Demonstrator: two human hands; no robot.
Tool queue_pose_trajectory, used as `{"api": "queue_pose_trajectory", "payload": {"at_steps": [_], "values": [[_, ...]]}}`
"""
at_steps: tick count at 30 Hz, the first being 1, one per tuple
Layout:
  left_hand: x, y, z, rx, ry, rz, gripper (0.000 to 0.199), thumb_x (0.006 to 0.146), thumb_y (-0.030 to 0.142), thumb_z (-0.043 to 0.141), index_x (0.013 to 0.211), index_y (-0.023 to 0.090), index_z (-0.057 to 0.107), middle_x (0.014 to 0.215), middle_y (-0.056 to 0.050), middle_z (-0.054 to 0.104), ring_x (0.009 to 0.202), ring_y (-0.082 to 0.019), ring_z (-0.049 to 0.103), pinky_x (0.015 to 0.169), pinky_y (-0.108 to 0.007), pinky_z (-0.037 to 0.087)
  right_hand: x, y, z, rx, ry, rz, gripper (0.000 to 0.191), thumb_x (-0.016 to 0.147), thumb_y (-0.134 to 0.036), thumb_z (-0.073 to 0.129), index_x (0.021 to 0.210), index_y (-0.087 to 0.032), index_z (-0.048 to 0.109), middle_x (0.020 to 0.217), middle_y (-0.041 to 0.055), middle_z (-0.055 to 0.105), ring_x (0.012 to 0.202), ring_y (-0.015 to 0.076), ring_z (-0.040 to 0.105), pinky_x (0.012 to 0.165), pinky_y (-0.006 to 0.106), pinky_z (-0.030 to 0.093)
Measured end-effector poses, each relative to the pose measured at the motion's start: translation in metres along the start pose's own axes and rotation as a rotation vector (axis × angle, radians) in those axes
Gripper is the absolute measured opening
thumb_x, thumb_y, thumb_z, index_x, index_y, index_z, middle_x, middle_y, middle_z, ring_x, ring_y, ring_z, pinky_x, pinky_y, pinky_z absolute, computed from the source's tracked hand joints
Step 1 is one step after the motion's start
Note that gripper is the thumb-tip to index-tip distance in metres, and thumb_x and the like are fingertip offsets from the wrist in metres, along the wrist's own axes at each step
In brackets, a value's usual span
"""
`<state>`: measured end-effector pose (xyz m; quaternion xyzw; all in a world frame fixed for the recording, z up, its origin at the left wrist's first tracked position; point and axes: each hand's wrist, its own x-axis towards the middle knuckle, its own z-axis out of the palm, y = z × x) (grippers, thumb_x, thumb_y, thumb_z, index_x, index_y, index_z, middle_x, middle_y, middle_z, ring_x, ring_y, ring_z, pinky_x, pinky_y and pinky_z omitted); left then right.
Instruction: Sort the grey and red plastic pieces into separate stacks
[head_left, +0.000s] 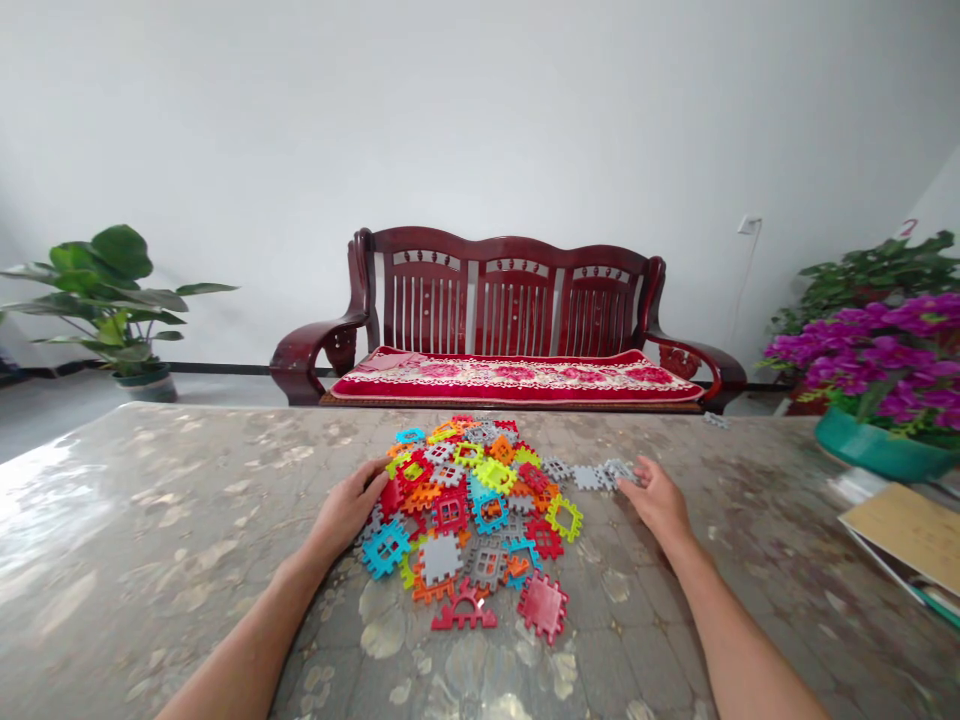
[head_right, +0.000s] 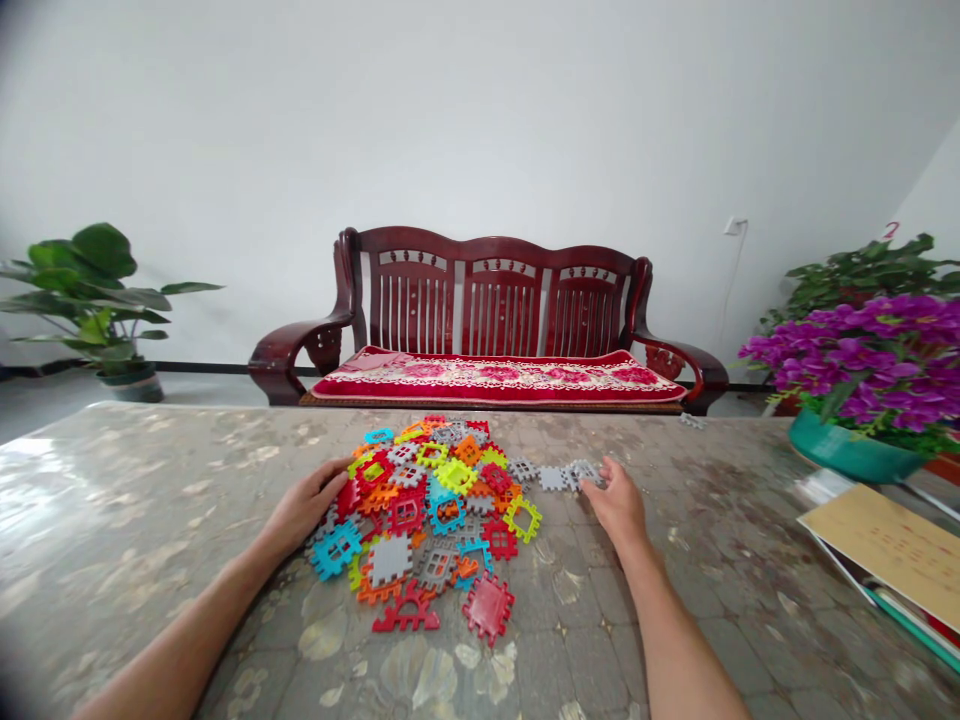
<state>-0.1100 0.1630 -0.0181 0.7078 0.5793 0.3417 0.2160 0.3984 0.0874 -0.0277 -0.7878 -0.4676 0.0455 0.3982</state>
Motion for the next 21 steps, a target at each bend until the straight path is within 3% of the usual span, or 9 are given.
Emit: {"api": "queue_pose_trajectory", "payload": {"at_steps": [5,9,14,21], "values": [[0.000,0.000,0.000,-0.005,0.007,0.000,0.051,0.086,0.050,0.040,0.123,0.022,0.062,0.127,-0.004,0.067,0.118,-0.024,0.061,0.107,-0.035,0.040,-0.008,-0.018,0.001,-0.252,0.040,-0.136,0.072,0.070,-0.043,0.065,0.132,-0.011,0.049,0.109,0.0144,0.068,0.105,0.0287,0.062,0.095,0.041,0.043],[-0.001,0.002,-0.001,-0.002,0.006,0.010,0.050,0.086,0.050,0.041,0.121,0.022,0.063,0.126,-0.003,0.067,0.118,-0.024,0.060,0.107,-0.034,0.040,-0.012,-0.025,0.001,-0.372,0.002,-0.148,0.074,0.072,-0.042,0.065,0.136,-0.009,0.045,0.114,0.0178,0.066,0.109,0.0303,0.060,0.095,0.041,0.042],[-0.001,0.003,-0.001,0.001,0.005,0.000,0.052,0.085,0.050,0.039,0.122,0.021,0.062,0.126,-0.005,0.067,0.117,-0.024,0.060,0.107,-0.035,0.040,-0.014,-0.030,0.003,-0.375,0.023,-0.120,0.066,0.075,-0.040,0.062,0.134,-0.012,0.047,0.107,0.0131,0.070,0.102,0.0278,0.064,0.092,0.038,0.043],[0.000,0.002,-0.001,-0.005,0.009,-0.002,0.051,0.085,0.051,0.041,0.121,0.022,0.063,0.125,-0.004,0.068,0.116,-0.024,0.061,0.106,-0.034,0.041,-0.017,-0.032,0.008,-0.405,0.054,-0.117,0.064,0.080,-0.042,0.058,0.136,-0.013,0.046,0.109,0.0144,0.069,0.105,0.0296,0.062,0.092,0.039,0.042]]}}
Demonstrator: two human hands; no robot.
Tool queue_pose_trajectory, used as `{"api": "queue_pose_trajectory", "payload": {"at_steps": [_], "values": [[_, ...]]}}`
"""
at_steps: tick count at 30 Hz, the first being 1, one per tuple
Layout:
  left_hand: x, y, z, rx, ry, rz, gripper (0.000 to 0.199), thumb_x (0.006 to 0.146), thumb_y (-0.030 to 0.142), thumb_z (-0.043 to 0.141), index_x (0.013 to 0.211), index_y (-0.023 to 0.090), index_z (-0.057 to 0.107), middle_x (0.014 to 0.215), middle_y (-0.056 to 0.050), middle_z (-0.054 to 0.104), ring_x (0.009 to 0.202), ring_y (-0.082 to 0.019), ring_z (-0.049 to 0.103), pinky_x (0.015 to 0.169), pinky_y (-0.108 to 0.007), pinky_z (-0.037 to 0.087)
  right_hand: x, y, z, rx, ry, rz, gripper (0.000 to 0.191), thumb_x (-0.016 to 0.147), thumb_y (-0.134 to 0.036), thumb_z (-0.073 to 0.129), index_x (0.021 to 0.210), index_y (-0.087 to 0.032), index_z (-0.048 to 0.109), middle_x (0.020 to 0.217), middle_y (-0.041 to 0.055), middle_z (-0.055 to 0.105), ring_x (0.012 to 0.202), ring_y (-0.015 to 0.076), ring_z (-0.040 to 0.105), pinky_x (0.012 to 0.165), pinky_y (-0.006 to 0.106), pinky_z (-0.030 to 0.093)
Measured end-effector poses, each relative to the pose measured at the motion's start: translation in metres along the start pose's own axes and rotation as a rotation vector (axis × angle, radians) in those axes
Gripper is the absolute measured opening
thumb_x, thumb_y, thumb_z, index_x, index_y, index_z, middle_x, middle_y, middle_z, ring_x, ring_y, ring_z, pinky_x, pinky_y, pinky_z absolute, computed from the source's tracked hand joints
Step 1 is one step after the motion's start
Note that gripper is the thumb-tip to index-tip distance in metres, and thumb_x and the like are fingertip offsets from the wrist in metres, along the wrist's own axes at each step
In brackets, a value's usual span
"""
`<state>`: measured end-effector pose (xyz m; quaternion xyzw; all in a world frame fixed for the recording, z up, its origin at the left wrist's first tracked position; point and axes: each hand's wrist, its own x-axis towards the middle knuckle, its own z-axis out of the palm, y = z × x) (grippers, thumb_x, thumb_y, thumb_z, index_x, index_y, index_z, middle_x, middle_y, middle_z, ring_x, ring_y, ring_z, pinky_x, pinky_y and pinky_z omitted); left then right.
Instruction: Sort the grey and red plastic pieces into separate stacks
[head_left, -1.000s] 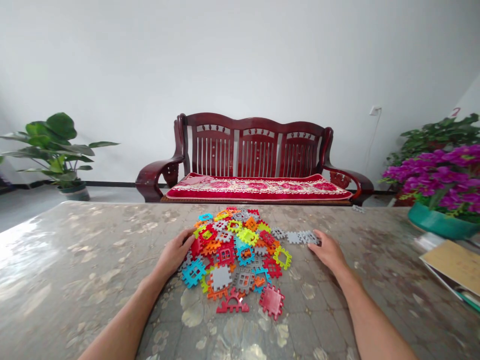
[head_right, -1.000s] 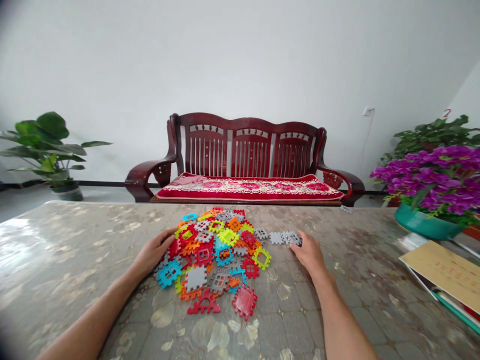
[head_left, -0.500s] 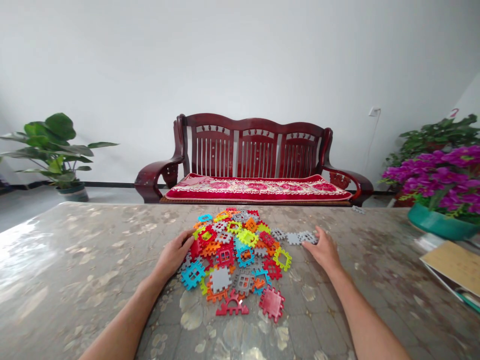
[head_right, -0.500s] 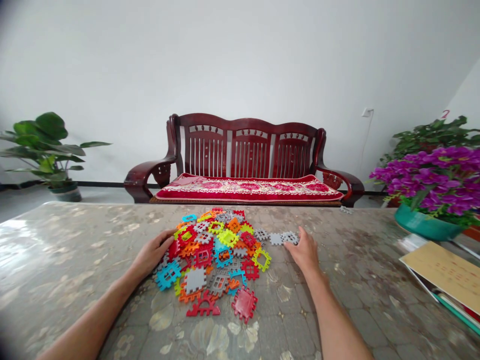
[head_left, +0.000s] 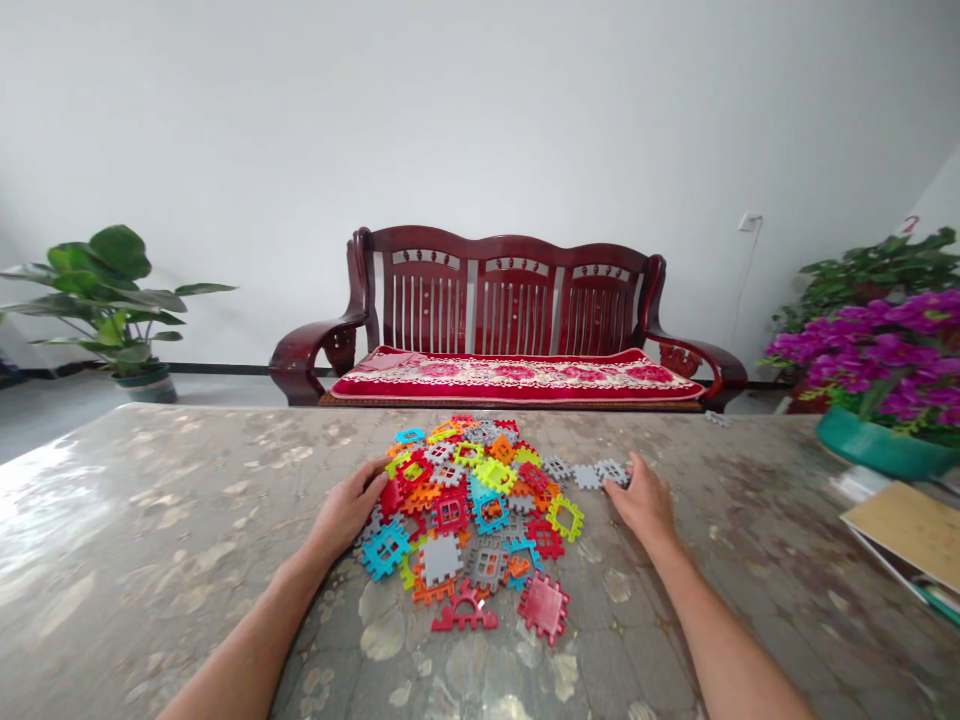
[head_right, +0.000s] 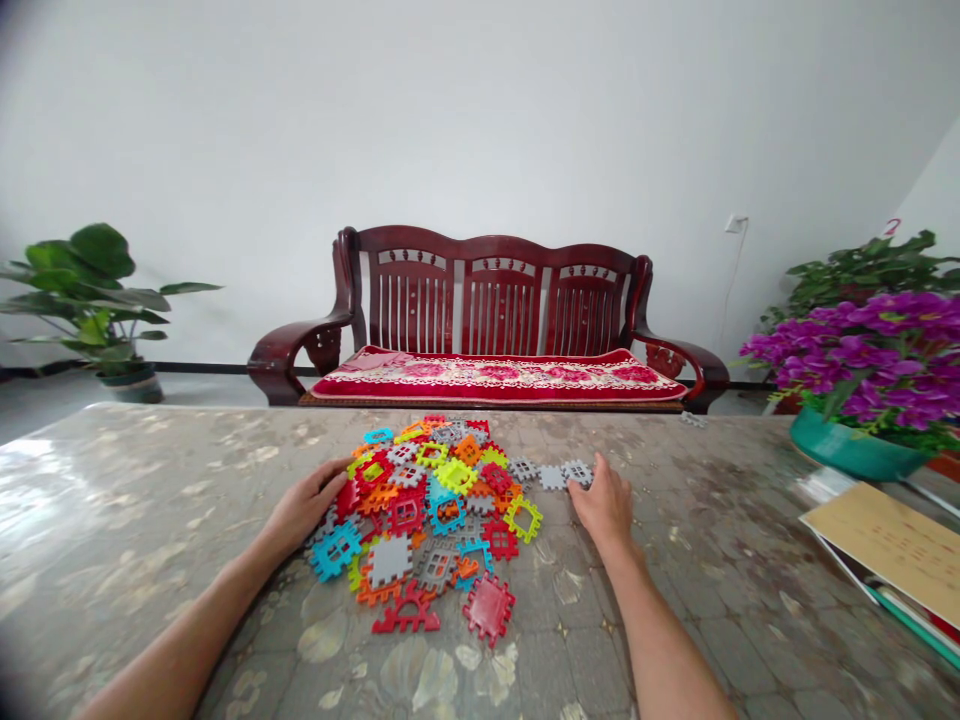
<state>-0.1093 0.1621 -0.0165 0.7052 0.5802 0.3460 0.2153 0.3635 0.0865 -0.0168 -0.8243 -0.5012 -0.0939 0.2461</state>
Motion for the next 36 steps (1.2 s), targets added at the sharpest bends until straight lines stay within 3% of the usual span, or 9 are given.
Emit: {"api": "queue_pose_trajectory", "payload": {"at_steps": [8,14,21,28,33,36], "values": [[0.002,-0.002,0.001,-0.054,0.049,-0.029,0.055,0.087,0.053,0.039,0.126,0.021,0.060,0.129,-0.006,0.065,0.122,-0.024,0.057,0.110,-0.036,0.038,0.000,-0.005,0.001,-0.136,-0.034,-0.025,0.051,0.085,-0.035,0.054,0.131,-0.013,0.052,0.106,0.0203,0.068,0.106,0.0327,0.062,0.091,0.042,0.041],[0.001,0.001,-0.003,-0.184,0.159,-0.099,0.061,0.089,0.054,0.036,0.134,0.016,0.052,0.119,-0.011,0.070,0.114,-0.024,0.063,0.102,-0.038,0.045,0.004,-0.004,0.004,-0.171,-0.025,-0.023,0.052,0.088,-0.037,0.051,0.132,-0.009,0.050,0.104,0.0204,0.068,0.102,0.0323,0.063,0.088,0.040,0.042],[0.003,-0.010,-0.020,-0.023,0.343,-0.253,0.053,0.088,0.044,0.040,0.131,0.017,0.056,0.118,-0.011,0.071,0.106,-0.026,0.065,0.095,-0.040,0.049,0.005,0.001,0.009,-0.125,-0.017,-0.016,0.054,0.088,-0.039,0.051,0.134,-0.011,0.048,0.107,0.0199,0.067,0.105,0.0319,0.062,0.091,0.041,0.041],[0.003,-0.018,-0.016,0.110,0.200,-0.218,0.050,0.086,0.042,0.043,0.128,0.020,0.059,0.115,-0.009,0.072,0.104,-0.026,0.067,0.090,-0.036,0.051,-0.001,-0.004,-0.001,-0.065,0.083,-0.039,0.056,0.084,-0.041,0.058,0.132,-0.014,0.052,0.117,0.0171,0.065,0.107,0.0310,0.058,0.090,0.040,0.041],[0.002,-0.010,-0.018,0.220,0.136,-0.187,0.047,0.086,0.041,0.041,0.121,0.020,0.065,0.115,-0.008,0.072,0.104,-0.028,0.067,0.089,-0.037,0.051,-0.011,-0.013,-0.015,0.046,0.072,-0.272,0.031,0.082,-0.033,0.061,0.112,-0.028,0.068,0.122,0.0035,0.066,0.111,0.0257,0.052,0.093,0.037,0.038],[0.001,-0.008,-0.018,0.252,0.112,-0.152,0.045,0.086,0.041,0.041,0.118,0.022,0.067,0.117,-0.007,0.072,0.105,-0.027,0.066,0.090,-0.036,0.050,-0.013,-0.017,-0.017,0.027,0.016,-0.344,0.023,0.082,-0.030,0.063,0.103,-0.032,0.073,0.119,0.0008,0.067,0.112,0.0251,0.051,0.092,0.037,0.037]]}}
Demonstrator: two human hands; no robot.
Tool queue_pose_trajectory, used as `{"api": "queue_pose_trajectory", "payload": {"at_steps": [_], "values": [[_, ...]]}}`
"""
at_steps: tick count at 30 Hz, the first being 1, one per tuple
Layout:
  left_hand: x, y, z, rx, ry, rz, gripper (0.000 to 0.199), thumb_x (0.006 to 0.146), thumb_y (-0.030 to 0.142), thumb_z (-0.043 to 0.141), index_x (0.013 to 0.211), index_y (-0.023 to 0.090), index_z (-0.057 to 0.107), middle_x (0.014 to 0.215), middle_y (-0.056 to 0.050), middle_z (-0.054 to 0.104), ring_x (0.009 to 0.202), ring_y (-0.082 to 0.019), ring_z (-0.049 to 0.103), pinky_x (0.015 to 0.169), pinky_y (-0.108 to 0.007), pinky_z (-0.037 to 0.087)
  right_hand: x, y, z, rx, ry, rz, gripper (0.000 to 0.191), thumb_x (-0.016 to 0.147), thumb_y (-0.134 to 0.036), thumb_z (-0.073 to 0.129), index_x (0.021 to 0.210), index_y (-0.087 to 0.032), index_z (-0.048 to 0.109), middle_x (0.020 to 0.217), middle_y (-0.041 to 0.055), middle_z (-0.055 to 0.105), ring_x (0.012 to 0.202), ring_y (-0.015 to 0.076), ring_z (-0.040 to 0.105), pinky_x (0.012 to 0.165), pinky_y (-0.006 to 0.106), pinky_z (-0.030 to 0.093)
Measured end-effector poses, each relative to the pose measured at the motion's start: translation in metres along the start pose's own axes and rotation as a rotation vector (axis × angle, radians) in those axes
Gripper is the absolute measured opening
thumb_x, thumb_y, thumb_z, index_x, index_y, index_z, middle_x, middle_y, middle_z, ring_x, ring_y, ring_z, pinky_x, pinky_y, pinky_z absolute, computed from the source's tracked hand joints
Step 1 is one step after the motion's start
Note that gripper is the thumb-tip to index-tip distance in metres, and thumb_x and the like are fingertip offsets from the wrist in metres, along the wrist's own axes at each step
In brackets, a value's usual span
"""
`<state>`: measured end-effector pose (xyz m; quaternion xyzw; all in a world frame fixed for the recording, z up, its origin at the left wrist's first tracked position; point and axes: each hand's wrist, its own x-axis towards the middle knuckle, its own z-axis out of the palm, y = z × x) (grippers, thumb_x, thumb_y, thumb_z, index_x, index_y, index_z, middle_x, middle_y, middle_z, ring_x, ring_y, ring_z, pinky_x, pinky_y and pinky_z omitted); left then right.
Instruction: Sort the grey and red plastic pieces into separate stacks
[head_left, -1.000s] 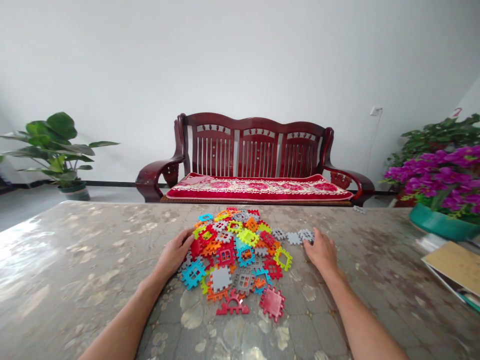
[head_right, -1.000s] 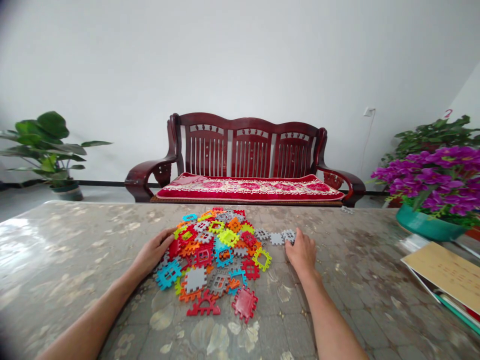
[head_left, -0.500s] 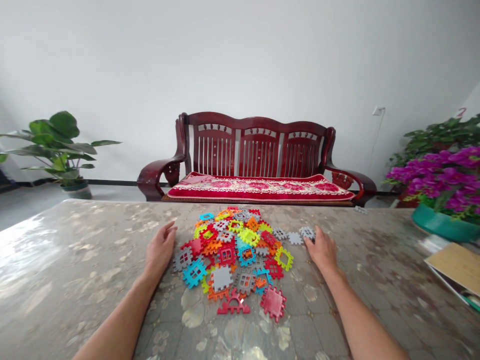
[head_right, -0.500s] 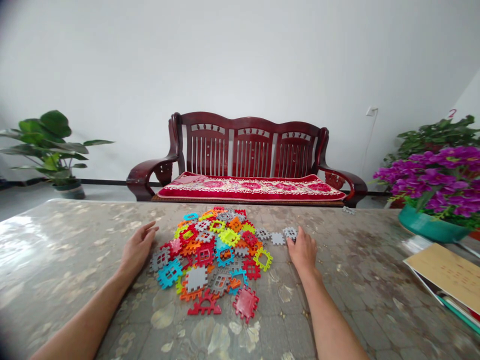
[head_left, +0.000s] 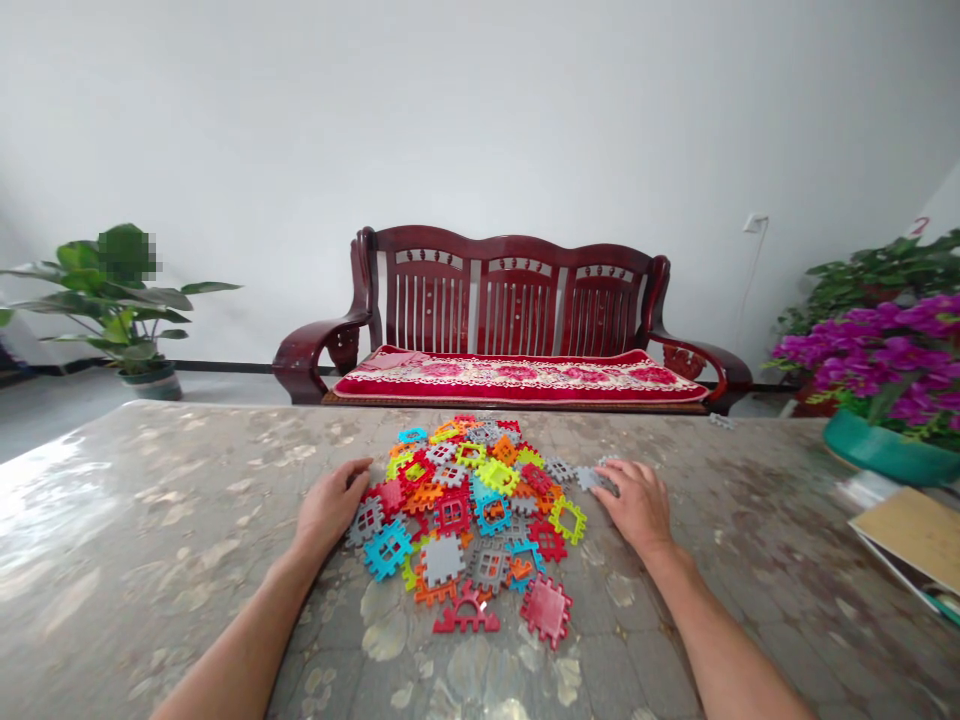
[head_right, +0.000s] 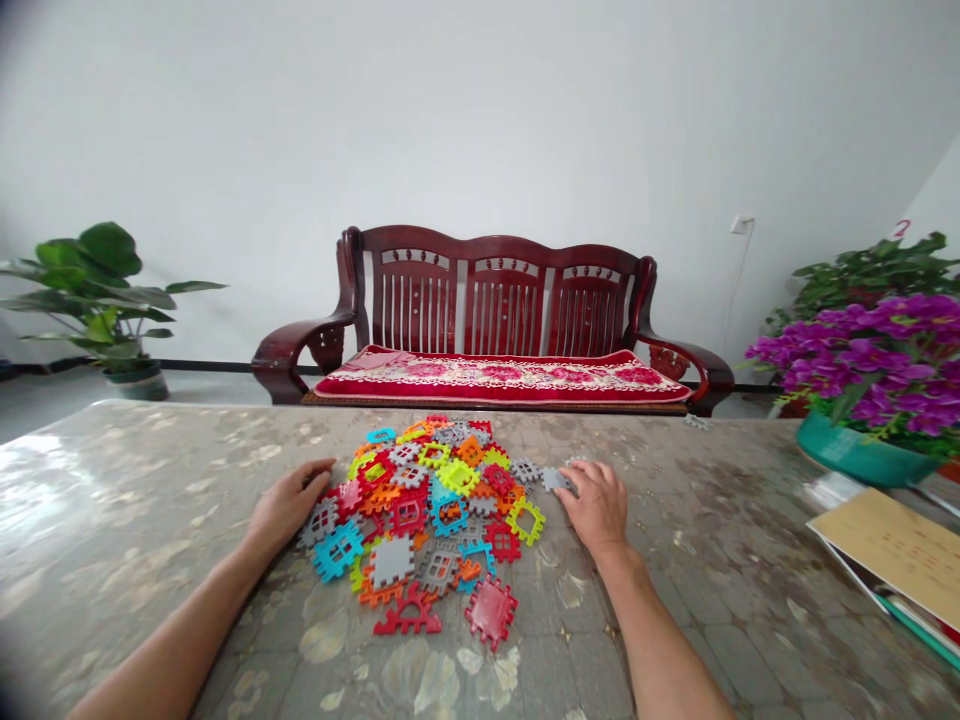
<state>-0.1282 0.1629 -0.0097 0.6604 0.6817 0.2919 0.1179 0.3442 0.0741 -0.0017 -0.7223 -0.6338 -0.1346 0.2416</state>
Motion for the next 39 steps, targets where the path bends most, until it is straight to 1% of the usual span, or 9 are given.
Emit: {"api": "queue_pose_trajectory", "payload": {"at_steps": [4,8,14,19,22,26,30,34,39], "values": [[0.000,0.000,0.001,0.020,-0.003,0.014,0.044,0.086,0.040,0.041,0.117,0.022,0.067,0.117,-0.006,0.072,0.106,-0.027,0.066,0.089,-0.035,0.050,0.004,0.000,0.003,-0.031,-0.052,-0.008,0.016,0.083,-0.029,0.064,0.093,-0.034,0.076,0.115,0.0000,0.069,0.110,0.0251,0.050,0.090,0.038,0.037],[0.000,0.002,0.000,0.035,0.000,0.035,0.043,0.086,0.039,0.041,0.115,0.022,0.069,0.118,-0.006,0.072,0.106,-0.026,0.066,0.091,-0.034,0.049,0.007,0.000,0.005,-0.037,-0.049,-0.008,0.015,0.083,-0.028,0.064,0.091,-0.032,0.076,0.113,0.0010,0.069,0.110,0.0253,0.050,0.090,0.039,0.037],[0.000,0.005,-0.002,0.056,-0.035,0.036,0.042,0.088,0.034,0.041,0.117,0.020,0.068,0.121,-0.006,0.070,0.110,-0.024,0.064,0.092,-0.031,0.048,0.010,-0.012,0.006,0.028,0.000,-0.100,0.025,0.084,-0.026,0.061,0.106,-0.028,0.072,0.119,0.0032,0.068,0.114,0.0256,0.050,0.095,0.040,0.037],[-0.001,0.005,-0.003,0.058,-0.044,0.032,0.042,0.088,0.035,0.041,0.118,0.020,0.068,0.123,-0.006,0.069,0.112,-0.025,0.064,0.094,-0.033,0.048,0.020,-0.032,0.011,0.065,-0.093,-0.203,0.030,0.085,-0.024,0.059,0.113,-0.028,0.069,0.118,0.0014,0.070,0.123,0.0275,0.048,0.102,0.044,0.034],[-0.001,0.005,-0.003,0.057,-0.042,0.034,0.043,0.088,0.035,0.040,0.117,0.020,0.068,0.124,-0.006,0.069,0.113,-0.026,0.063,0.096,-0.034,0.047,0.022,-0.042,0.016,0.084,-0.131,-0.201,0.027,0.086,-0.023,0.058,0.109,-0.028,0.071,0.113,0.0017,0.072,0.120,0.0271,0.051,0.101,0.044,0.036],[-0.001,0.004,-0.002,0.022,-0.034,0.053,0.044,0.087,0.037,0.041,0.116,0.020,0.069,0.122,-0.006,0.070,0.112,-0.026,0.063,0.096,-0.035,0.047,0.020,-0.050,0.019,0.134,-0.119,-0.169,0.024,0.087,-0.022,0.056,0.104,-0.027,0.073,0.108,0.0039,0.073,0.114,0.0251,0.055,0.098,0.040,0.040],[0.001,0.003,0.004,-0.086,-0.090,0.147,0.044,0.087,0.040,0.040,0.115,0.022,0.069,0.121,-0.004,0.070,0.113,-0.024,0.063,0.099,-0.033,0.045,0.020,-0.058,0.015,0.220,-0.075,-0.114,0.026,0.090,-0.022,0.050,0.102,-0.025,0.074,0.104,0.0050,0.073,0.110,0.0237,0.057,0.097,0.039,0.042],[0.001,0.004,0.007,-0.154,-0.132,0.211,0.046,0.087,0.042,0.039,0.117,0.022,0.068,0.122,-0.004,0.070,0.114,-0.023,0.062,0.102,-0.034,0.044,0.021,-0.085,0.004,0.354,-0.072,-0.138,0.024,0.088,-0.025,0.053,0.101,-0.023,0.073,0.103,0.0057,0.073,0.104,0.0226,0.060,0.094,0.037,0.044],[0.000,0.005,0.007,-0.208,-0.141,0.244,0.044,0.087,0.043,0.041,0.115,0.023,0.069,0.119,-0.003,0.071,0.111,-0.023,0.063,0.102,-0.035,0.044,0.020,-0.143,-0.008,0.504,-0.104,-0.265,0.021,0.085,-0.022,0.059,0.102,-0.024,0.072,0.104,0.0040,0.073,0.105,0.0220,0.058,0.096,0.037,0.043]]}}
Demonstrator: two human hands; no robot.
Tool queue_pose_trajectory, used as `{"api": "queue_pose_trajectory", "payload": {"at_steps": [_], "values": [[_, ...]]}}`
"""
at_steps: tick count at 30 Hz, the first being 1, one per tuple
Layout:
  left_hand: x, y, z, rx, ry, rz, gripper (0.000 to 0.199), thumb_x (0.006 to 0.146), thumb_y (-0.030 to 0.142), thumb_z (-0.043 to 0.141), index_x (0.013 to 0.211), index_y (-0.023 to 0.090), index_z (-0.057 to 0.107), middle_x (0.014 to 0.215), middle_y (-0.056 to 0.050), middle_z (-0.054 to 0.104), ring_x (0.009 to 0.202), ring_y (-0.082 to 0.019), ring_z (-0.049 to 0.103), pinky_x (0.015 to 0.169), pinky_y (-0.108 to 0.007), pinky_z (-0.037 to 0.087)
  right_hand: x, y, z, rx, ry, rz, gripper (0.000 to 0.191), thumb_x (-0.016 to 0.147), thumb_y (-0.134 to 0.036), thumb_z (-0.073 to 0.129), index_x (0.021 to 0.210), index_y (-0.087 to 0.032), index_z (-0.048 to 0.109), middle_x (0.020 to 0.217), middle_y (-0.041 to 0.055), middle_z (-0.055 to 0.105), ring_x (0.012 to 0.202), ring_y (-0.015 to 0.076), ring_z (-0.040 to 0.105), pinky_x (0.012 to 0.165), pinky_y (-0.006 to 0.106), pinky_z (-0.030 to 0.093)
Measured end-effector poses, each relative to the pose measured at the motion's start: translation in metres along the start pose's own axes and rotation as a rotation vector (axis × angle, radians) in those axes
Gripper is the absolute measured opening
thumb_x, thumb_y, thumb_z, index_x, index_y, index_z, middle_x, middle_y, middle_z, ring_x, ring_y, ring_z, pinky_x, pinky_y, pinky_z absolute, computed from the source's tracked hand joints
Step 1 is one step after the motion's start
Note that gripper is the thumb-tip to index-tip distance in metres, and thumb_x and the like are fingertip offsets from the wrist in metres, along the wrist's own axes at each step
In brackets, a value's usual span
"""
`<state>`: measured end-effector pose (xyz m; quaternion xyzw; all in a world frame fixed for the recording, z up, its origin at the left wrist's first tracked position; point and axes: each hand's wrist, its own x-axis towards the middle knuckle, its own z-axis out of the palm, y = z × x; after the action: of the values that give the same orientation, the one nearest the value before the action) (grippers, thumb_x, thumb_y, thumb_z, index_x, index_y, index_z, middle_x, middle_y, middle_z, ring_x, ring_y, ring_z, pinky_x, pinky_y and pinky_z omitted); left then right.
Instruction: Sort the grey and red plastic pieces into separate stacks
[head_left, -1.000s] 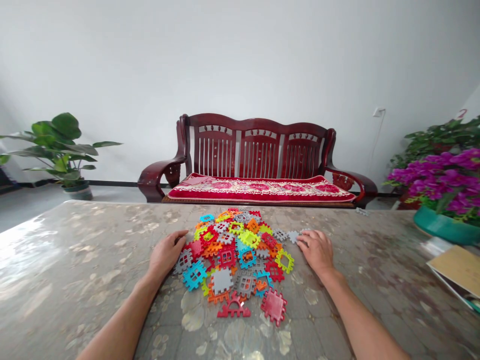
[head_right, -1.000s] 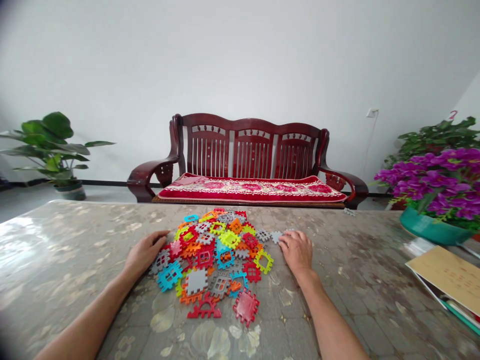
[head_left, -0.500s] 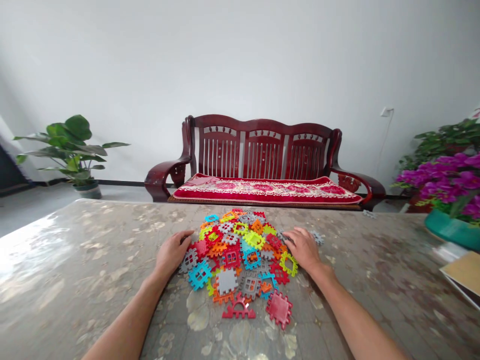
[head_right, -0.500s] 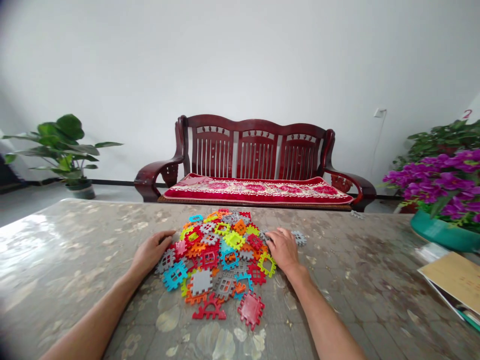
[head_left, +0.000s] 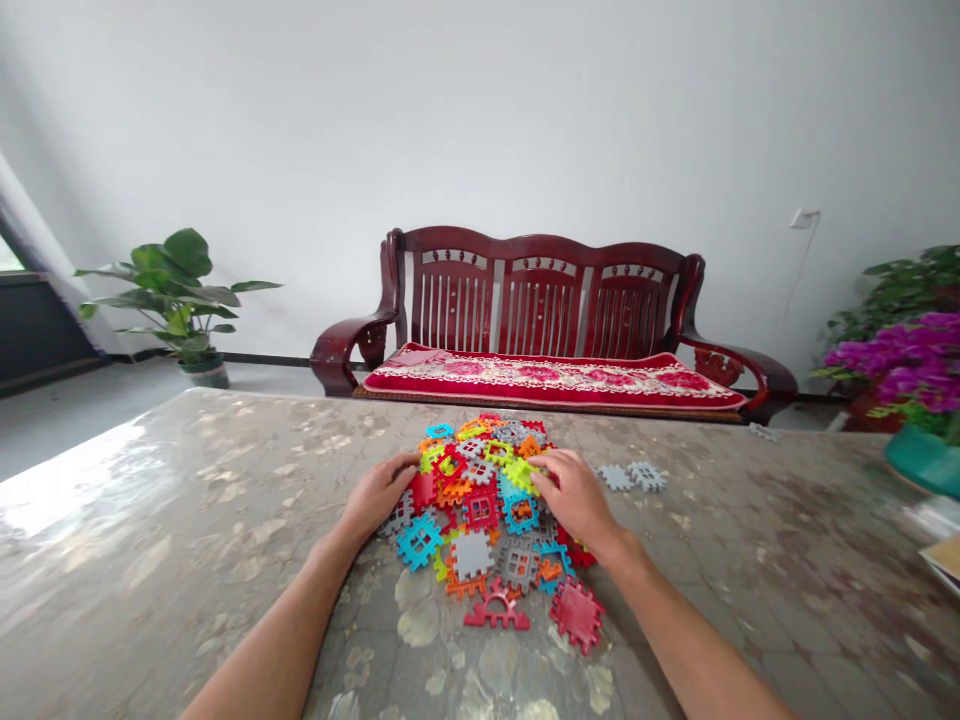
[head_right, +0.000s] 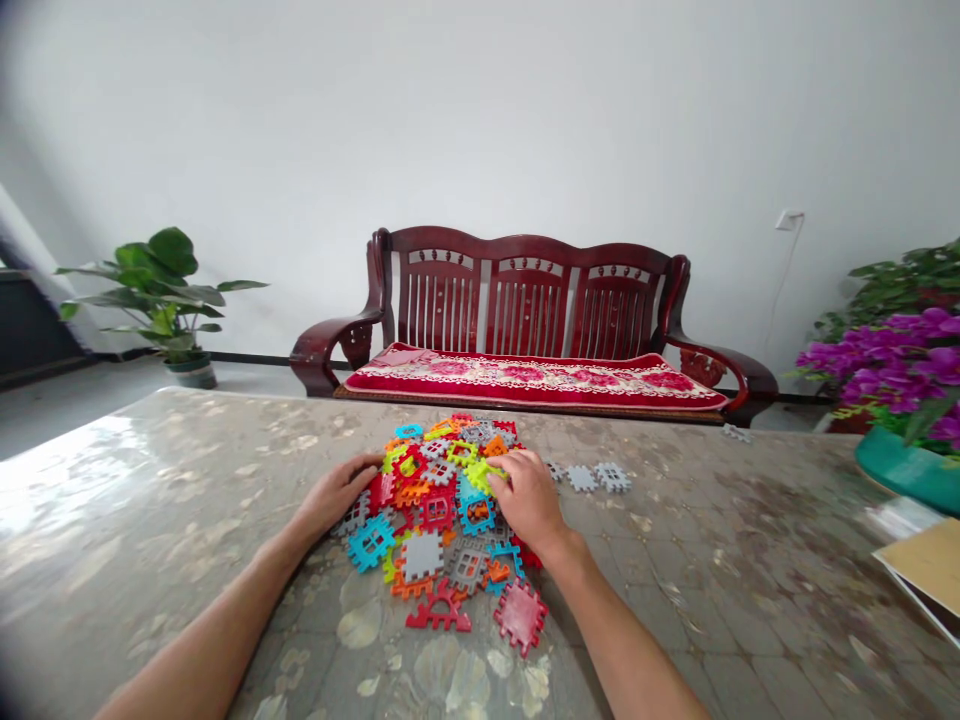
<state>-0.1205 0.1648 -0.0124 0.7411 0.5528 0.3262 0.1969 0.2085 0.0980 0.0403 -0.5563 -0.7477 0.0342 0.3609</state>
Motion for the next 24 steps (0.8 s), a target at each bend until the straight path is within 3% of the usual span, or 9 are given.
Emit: {"api": "queue_pose_trajectory", "payload": {"at_steps": [7,12,15,20,24], "values": [[-0.001,0.001,0.000,-0.011,-0.002,-0.011,0.042,0.087,0.042,0.041,0.113,0.023,0.069,0.118,-0.003,0.071,0.111,-0.023,0.063,0.102,-0.035,0.044,-0.001,-0.048,0.010,0.071,-0.120,-0.150,0.021,0.078,-0.024,0.071,0.099,-0.026,0.072,0.102,0.0008,0.073,0.101,0.0203,0.056,0.093,0.035,0.041],[-0.001,0.000,0.002,0.015,0.006,-0.012,0.041,0.088,0.040,0.040,0.113,0.024,0.069,0.116,-0.003,0.072,0.107,-0.023,0.064,0.097,-0.033,0.046,-0.018,-0.064,0.002,0.093,-0.417,-0.389,0.045,0.071,-0.030,0.079,0.114,-0.028,0.066,0.111,-0.0022,0.070,0.104,0.0194,0.052,0.096,0.034,0.037],[-0.001,-0.001,0.003,0.020,0.014,-0.009,0.041,0.087,0.039,0.041,0.114,0.024,0.068,0.117,-0.003,0.072,0.108,-0.023,0.064,0.099,-0.034,0.045,-0.023,-0.069,0.002,0.074,-0.526,-0.436,0.051,0.071,-0.027,0.077,0.120,-0.028,0.062,0.117,-0.0028,0.068,0.109,0.0196,0.049,0.096,0.033,0.036],[-0.001,0.002,0.002,0.020,-0.006,-0.010,0.041,0.088,0.039,0.040,0.114,0.024,0.069,0.117,-0.002,0.071,0.110,-0.022,0.064,0.099,-0.033,0.045,-0.021,-0.075,0.002,0.009,-0.572,-0.465,0.042,0.079,-0.017,0.066,0.119,-0.028,0.060,0.118,-0.0026,0.067,0.107,0.0191,0.048,0.093,0.032,0.036],[-0.001,0.003,0.000,0.026,-0.009,-0.024,0.042,0.087,0.039,0.041,0.114,0.024,0.069,0.118,-0.002,0.071,0.112,-0.022,0.063,0.103,-0.033,0.043,-0.019,-0.082,0.005,-0.108,-0.563,-0.514,0.026,0.082,-0.018,0.063,0.107,-0.026,0.064,0.102,-0.0002,0.070,0.100,0.0197,0.050,0.087,0.032,0.036]]}}
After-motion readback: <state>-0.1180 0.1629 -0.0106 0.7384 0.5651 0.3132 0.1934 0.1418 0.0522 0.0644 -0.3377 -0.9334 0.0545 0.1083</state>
